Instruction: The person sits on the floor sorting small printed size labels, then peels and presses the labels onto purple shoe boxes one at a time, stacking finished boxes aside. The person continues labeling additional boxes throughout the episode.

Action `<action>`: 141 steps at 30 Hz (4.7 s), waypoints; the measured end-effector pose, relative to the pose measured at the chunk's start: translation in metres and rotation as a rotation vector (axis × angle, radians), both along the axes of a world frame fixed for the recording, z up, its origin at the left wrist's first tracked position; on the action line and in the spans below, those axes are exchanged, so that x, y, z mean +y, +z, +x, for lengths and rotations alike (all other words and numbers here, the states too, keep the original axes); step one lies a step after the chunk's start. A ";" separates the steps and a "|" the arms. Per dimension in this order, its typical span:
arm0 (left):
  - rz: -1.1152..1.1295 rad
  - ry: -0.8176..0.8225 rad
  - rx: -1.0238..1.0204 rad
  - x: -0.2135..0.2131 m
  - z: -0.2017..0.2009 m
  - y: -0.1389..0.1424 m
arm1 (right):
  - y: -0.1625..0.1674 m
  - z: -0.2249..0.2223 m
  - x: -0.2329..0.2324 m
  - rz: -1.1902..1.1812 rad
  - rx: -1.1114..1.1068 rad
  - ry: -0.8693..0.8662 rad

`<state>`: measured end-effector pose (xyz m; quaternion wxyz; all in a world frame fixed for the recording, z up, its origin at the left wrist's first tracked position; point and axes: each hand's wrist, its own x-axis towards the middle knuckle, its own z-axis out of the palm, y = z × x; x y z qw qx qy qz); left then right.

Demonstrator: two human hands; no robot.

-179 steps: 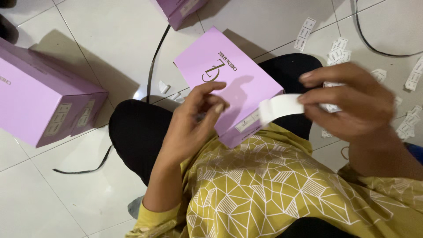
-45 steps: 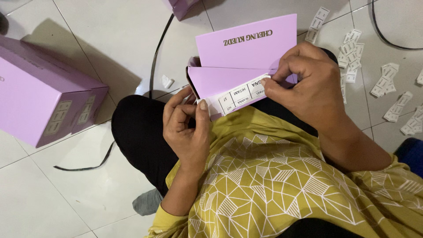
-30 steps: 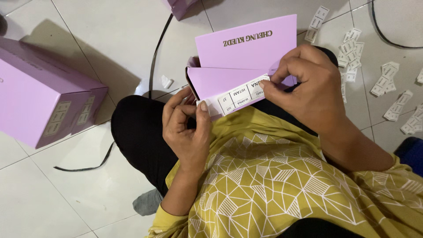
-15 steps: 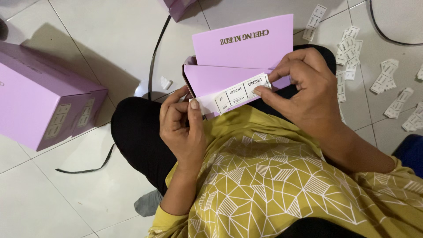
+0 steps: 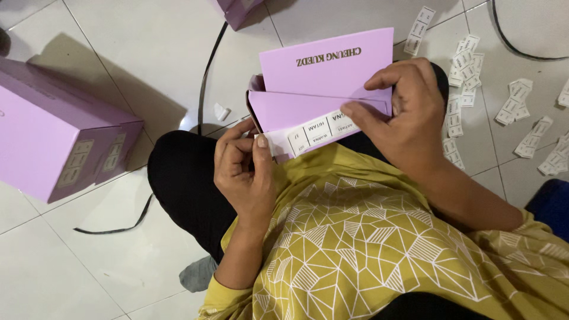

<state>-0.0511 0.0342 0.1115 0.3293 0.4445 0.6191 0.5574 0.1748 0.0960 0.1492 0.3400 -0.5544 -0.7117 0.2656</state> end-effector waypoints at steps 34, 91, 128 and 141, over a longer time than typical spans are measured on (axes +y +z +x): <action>-0.011 -0.053 -1.048 0.000 -0.004 -0.031 | -0.050 -0.045 -0.029 0.431 -0.475 0.258; -0.684 -0.426 0.703 -0.003 -0.079 -0.059 | 0.097 -0.094 0.094 0.317 -0.640 0.643; -0.411 0.636 0.356 0.024 -0.393 0.138 | -0.024 -0.112 0.256 0.432 -0.577 0.269; 0.207 0.069 0.996 0.050 -0.159 0.108 | 0.078 -0.081 0.174 0.533 -0.500 0.423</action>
